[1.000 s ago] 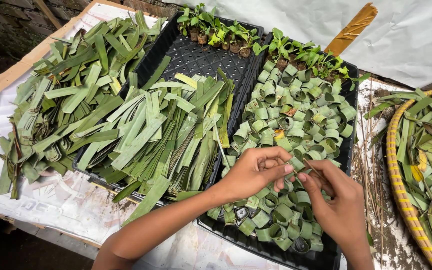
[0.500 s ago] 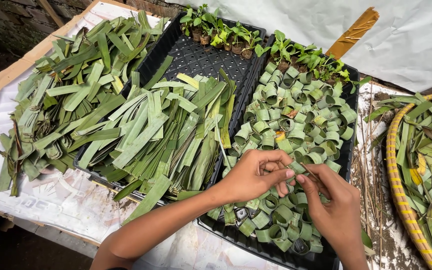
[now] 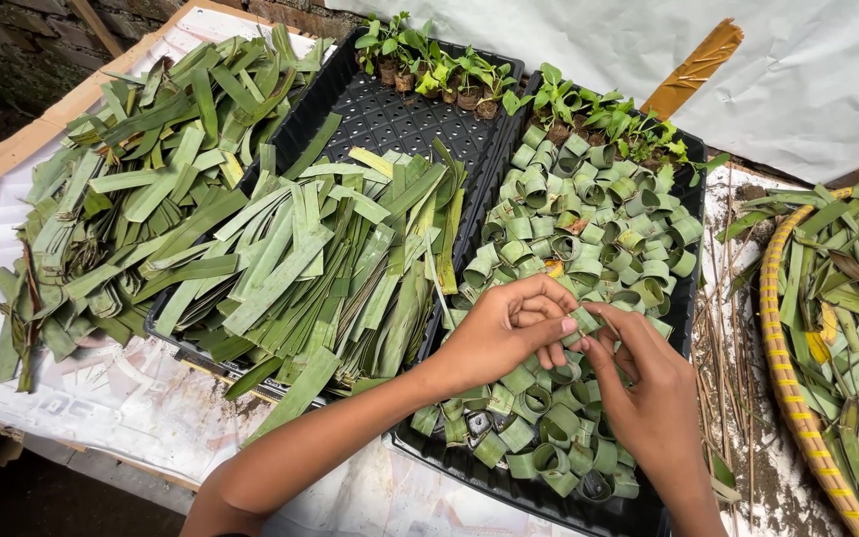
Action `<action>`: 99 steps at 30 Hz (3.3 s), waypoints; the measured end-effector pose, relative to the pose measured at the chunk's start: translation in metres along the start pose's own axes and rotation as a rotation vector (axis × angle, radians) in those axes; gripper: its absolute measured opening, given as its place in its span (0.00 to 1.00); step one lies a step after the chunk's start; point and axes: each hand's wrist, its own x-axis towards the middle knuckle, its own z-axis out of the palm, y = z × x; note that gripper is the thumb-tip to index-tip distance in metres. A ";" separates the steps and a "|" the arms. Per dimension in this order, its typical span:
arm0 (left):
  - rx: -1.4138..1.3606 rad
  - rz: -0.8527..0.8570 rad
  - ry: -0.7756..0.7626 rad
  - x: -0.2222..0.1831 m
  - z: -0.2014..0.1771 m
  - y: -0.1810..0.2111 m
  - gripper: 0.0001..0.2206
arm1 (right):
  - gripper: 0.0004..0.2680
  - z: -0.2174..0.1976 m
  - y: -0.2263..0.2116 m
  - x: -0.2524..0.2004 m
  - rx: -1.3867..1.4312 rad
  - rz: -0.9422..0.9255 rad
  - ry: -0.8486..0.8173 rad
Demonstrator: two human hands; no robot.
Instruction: Folding long green leaves into small square seedling pots and arranging them in a tray.
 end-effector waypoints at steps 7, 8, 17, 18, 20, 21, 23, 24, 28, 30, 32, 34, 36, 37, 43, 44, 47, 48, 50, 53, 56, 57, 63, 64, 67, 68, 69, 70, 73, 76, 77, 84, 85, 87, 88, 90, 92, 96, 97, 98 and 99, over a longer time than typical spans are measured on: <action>0.295 -0.001 0.069 -0.003 0.004 0.001 0.05 | 0.02 0.000 0.007 0.002 0.017 -0.091 0.063; 0.291 -0.006 0.093 -0.003 0.006 0.000 0.05 | 0.01 0.002 0.008 0.002 -0.006 -0.126 0.108; 0.489 -0.067 0.079 -0.006 0.004 0.005 0.02 | 0.02 0.013 0.025 -0.001 -0.327 -0.241 0.180; 0.469 -0.065 0.062 -0.007 0.003 0.005 0.01 | 0.02 0.013 0.031 -0.002 -0.378 -0.296 0.132; 0.475 -0.111 0.104 -0.006 0.002 0.008 0.00 | 0.02 0.003 0.021 0.001 -0.413 -0.219 0.056; 0.479 -0.156 0.146 -0.004 0.002 0.010 0.00 | 0.03 -0.003 0.016 0.003 -0.449 -0.142 -0.021; 0.478 -0.177 0.177 -0.001 0.001 0.014 0.03 | 0.06 -0.004 0.021 0.008 -0.503 -0.119 -0.069; 0.478 -0.202 0.207 0.000 0.001 0.015 0.05 | 0.09 -0.005 0.025 0.010 -0.555 -0.094 -0.119; 0.556 -0.260 0.226 0.001 -0.001 0.024 0.12 | 0.10 0.006 0.040 0.017 -0.538 -0.074 -0.205; 0.654 -0.277 0.178 -0.004 0.003 0.032 0.16 | 0.07 0.013 0.045 0.016 -0.496 0.008 -0.335; 0.744 -0.153 0.140 -0.005 -0.005 0.019 0.16 | 0.09 0.014 0.048 0.014 -0.488 -0.010 -0.352; 0.831 -0.019 0.104 -0.006 -0.009 0.017 0.16 | 0.12 0.010 0.047 0.015 -0.486 -0.033 -0.365; 0.946 0.101 -0.024 -0.009 -0.007 0.026 0.19 | 0.15 0.004 0.040 0.014 -0.506 -0.036 -0.351; 0.942 0.103 -0.023 -0.009 -0.007 0.029 0.19 | 0.15 0.004 0.040 0.013 -0.511 -0.037 -0.353; 0.917 0.095 -0.093 -0.020 -0.017 0.049 0.21 | 0.15 0.004 0.033 0.013 -0.506 -0.063 -0.375; 0.959 0.109 -0.107 -0.022 -0.021 0.049 0.22 | 0.15 0.004 0.031 0.013 -0.493 -0.049 -0.388; 1.021 0.107 -0.112 -0.034 -0.034 0.055 0.18 | 0.16 0.000 0.020 0.016 -0.491 -0.012 -0.425; 1.049 0.091 -0.110 -0.039 -0.037 0.058 0.14 | 0.16 -0.001 0.016 0.017 -0.498 0.016 -0.441; 1.063 0.080 -0.067 -0.051 -0.046 0.061 0.15 | 0.15 -0.001 0.004 0.020 -0.495 -0.056 -0.445; 1.170 0.058 0.076 -0.065 -0.061 0.062 0.17 | 0.13 0.008 -0.013 0.030 -0.456 -0.200 -0.430; 1.388 0.028 0.254 -0.076 -0.088 0.053 0.16 | 0.11 0.025 -0.033 0.045 -0.388 -0.358 -0.428; 1.527 0.027 0.315 -0.080 -0.099 0.049 0.17 | 0.11 0.033 -0.040 0.051 -0.361 -0.437 -0.419; 1.504 -0.048 0.346 -0.108 -0.130 0.042 0.19 | 0.11 0.090 -0.074 0.089 -0.263 -0.488 -0.438; 1.506 -0.052 0.354 -0.110 -0.133 0.042 0.19 | 0.11 0.096 -0.077 0.095 -0.258 -0.495 -0.439; 1.377 -0.055 0.381 -0.112 -0.140 0.040 0.18 | 0.12 0.114 -0.085 0.112 -0.197 -0.470 -0.413; 1.370 -0.052 0.378 -0.113 -0.142 0.039 0.17 | 0.12 0.120 -0.087 0.118 -0.172 -0.439 -0.364; 1.361 -0.049 0.373 -0.113 -0.144 0.038 0.17 | 0.13 0.125 -0.088 0.123 -0.148 -0.406 -0.317; 1.357 -0.053 0.376 -0.114 -0.143 0.036 0.17 | 0.13 0.132 -0.084 0.129 -0.148 -0.407 -0.322; 1.420 -0.009 0.364 -0.117 -0.144 0.034 0.17 | 0.09 0.146 -0.079 0.142 0.014 -0.343 -0.324; 1.407 0.017 0.368 -0.117 -0.146 0.032 0.16 | 0.09 0.150 -0.083 0.143 0.013 -0.349 -0.288; 1.416 0.029 0.369 -0.117 -0.146 0.031 0.15 | 0.11 0.153 -0.081 0.141 0.110 -0.319 -0.284; 1.478 0.030 0.367 -0.117 -0.140 0.027 0.16 | 0.07 0.166 -0.076 0.136 0.191 -0.220 -0.291; 1.478 0.030 0.370 -0.118 -0.141 0.027 0.16 | 0.07 0.163 -0.080 0.136 0.191 -0.222 -0.292; 1.465 0.034 0.371 -0.119 -0.142 0.027 0.16 | 0.11 0.157 -0.088 0.135 -0.003 -0.264 -0.216; 1.466 0.034 0.373 -0.120 -0.141 0.026 0.16 | 0.11 0.160 -0.085 0.136 -0.003 -0.266 -0.215; 1.478 0.040 0.368 -0.119 -0.142 0.025 0.16 | 0.07 0.164 -0.077 0.140 0.035 -0.279 -0.222; 1.476 0.049 0.370 -0.118 -0.143 0.026 0.16 | 0.06 0.162 -0.081 0.136 -0.114 -0.375 -0.154; 1.464 0.072 0.368 -0.118 -0.143 0.025 0.16 | 0.02 0.165 -0.079 0.127 -0.330 -0.603 -0.049; 1.464 0.072 0.367 -0.118 -0.144 0.025 0.16 | 0.02 0.165 -0.078 0.126 -0.330 -0.602 -0.048; 1.462 0.075 0.370 -0.119 -0.144 0.025 0.16 | 0.02 0.166 -0.078 0.126 -0.272 -0.587 -0.075; 1.459 0.077 0.373 -0.119 -0.144 0.025 0.16 | 0.02 0.167 -0.078 0.126 -0.213 -0.572 -0.101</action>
